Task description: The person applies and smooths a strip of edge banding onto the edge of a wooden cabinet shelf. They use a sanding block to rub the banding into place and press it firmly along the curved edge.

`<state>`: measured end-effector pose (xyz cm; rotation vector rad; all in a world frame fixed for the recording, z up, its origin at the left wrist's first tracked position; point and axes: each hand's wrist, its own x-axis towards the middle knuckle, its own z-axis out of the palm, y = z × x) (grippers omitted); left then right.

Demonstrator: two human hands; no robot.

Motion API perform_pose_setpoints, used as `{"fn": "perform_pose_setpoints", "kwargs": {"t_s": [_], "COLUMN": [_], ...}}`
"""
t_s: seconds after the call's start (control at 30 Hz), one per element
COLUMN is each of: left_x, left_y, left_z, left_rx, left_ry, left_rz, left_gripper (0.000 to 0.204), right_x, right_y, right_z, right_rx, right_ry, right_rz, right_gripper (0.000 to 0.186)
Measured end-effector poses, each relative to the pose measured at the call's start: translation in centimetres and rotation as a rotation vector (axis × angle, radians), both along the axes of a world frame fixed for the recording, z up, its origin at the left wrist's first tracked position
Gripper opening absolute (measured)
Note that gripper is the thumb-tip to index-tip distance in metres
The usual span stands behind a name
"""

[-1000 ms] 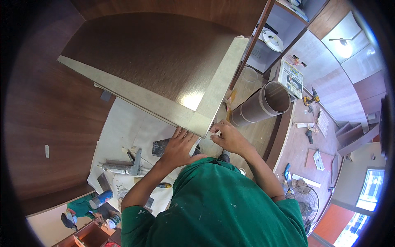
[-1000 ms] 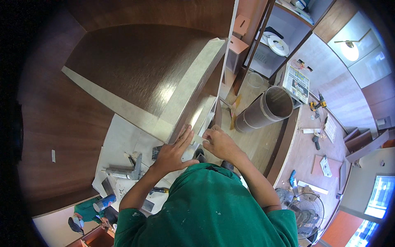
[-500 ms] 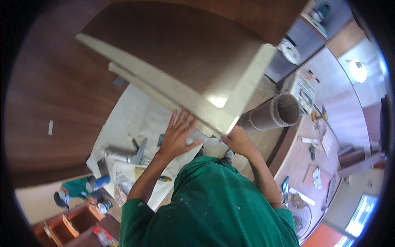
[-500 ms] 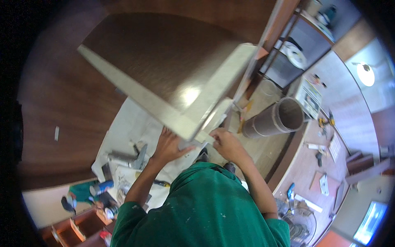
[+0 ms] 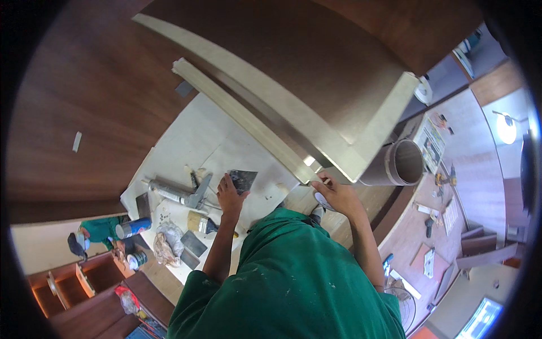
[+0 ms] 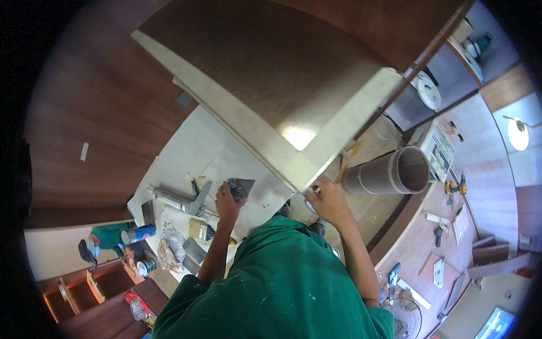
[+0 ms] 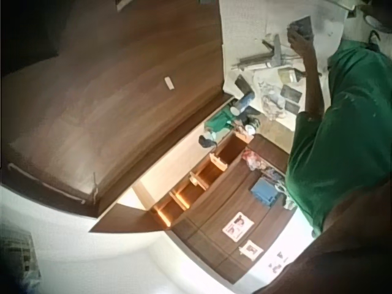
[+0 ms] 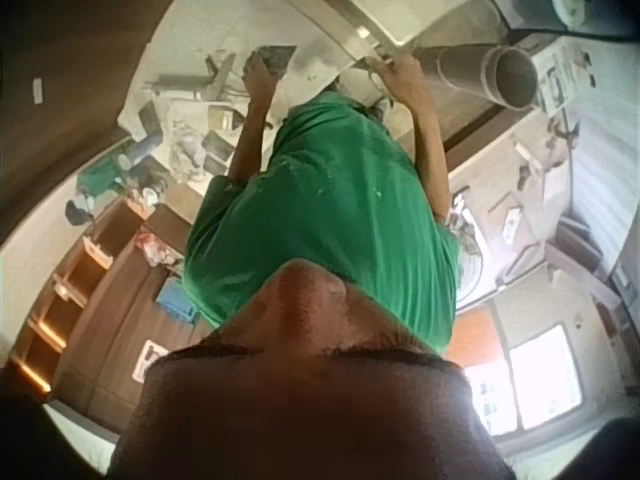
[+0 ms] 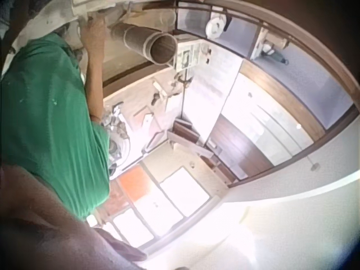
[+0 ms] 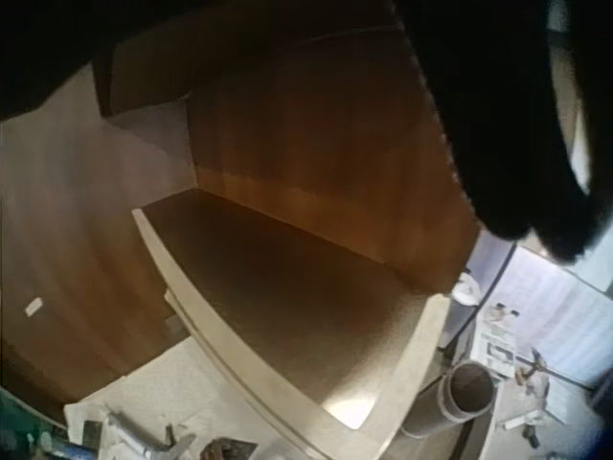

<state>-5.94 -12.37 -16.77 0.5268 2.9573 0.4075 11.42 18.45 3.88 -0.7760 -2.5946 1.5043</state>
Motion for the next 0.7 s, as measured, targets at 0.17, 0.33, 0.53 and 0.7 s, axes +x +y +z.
{"fn": "perform_pose_setpoints", "kwargs": {"t_s": [0.17, 0.33, 0.53, 0.7], "left_x": [-1.6, -5.4, -5.5, -4.0], "left_y": [1.4, -3.1, -2.4, 4.3], "left_z": [1.8, -1.7, 12.1, 21.7], "left_rx": [-0.046, 0.388, 0.886, 0.961], "left_ry": [-0.172, -0.35, -0.901, -0.88], "left_rz": [0.108, -0.053, 0.106, -0.201], "left_gripper": [0.127, 0.064, 0.044, 0.049], "right_x": [-0.2, -1.0, -0.6, -0.6], "right_y": [0.7, 0.9, 1.2, 1.5], "right_z": [-1.3, -0.2, -1.1, -1.3], "right_rx": [-0.014, 0.011, -0.053, -0.1], "right_ry": [0.043, -0.044, 0.032, 0.053], "right_rz": [-0.016, 0.04, 0.045, 0.09], "right_gripper": [0.031, 0.034, 0.03, 0.026]}}
